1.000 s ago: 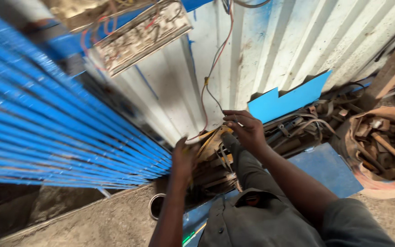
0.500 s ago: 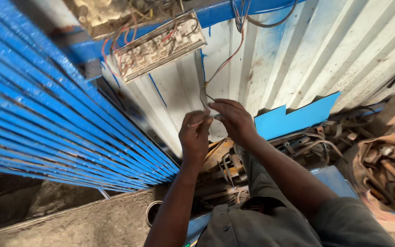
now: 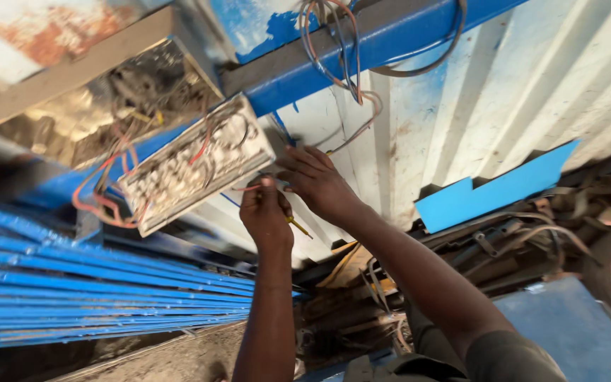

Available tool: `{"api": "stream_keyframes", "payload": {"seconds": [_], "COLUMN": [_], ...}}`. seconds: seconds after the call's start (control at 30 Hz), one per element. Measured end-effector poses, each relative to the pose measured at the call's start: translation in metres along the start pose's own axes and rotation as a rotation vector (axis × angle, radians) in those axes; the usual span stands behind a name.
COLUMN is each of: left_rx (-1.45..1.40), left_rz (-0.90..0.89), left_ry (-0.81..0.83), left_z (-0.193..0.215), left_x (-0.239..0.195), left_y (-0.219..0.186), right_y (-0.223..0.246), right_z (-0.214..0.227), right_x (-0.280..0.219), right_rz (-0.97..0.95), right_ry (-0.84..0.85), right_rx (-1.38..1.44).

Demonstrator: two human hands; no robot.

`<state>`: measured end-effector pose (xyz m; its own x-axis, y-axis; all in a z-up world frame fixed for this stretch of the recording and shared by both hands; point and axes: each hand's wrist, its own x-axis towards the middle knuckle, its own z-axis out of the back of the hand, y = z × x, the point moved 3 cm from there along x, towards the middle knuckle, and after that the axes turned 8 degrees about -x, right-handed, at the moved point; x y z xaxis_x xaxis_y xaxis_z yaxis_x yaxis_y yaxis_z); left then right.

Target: The person uses a screwdriver to tighten screws and adjust wires inside an open electrical box mounted on a blue metal structure. They repeatedly connect and secure wires to terminals within the box.

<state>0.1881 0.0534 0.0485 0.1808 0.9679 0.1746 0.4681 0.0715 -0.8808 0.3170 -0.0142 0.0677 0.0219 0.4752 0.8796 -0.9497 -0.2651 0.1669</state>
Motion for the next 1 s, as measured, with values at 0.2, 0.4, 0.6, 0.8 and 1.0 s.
{"api": "stream_keyframes", "payload": {"seconds": [0.2, 0.4, 0.6, 0.8, 1.0], "left_rx": [0.053, 0.194, 0.139, 0.258, 0.202], "left_rz": [-0.090, 0.006, -0.028, -0.053, -0.028], "left_ry": [0.090, 0.297, 0.046, 0.051, 0.115], "left_z": [-0.027, -0.034, -0.023, -0.019, -0.018], "left_x": [0.053, 0.088, 0.116, 0.135, 0.143], "left_y": [0.005, -0.013, 0.000, 0.000, 0.011], "right_y": [-0.043, -0.072, -0.042, -0.029, -0.029], "right_z": [-0.082, -0.115, -0.078, -0.060, -0.068], "right_x": [0.000, 0.004, 0.022, 0.036, 0.054], "right_rz": [-0.538, -0.934, -0.675, -0.577, -0.855], "right_ry": [0.179, 0.535, 0.215, 0.047, 0.149], "right_rx": [0.512, 1.605, 0.754, 0.603, 0.916]}}
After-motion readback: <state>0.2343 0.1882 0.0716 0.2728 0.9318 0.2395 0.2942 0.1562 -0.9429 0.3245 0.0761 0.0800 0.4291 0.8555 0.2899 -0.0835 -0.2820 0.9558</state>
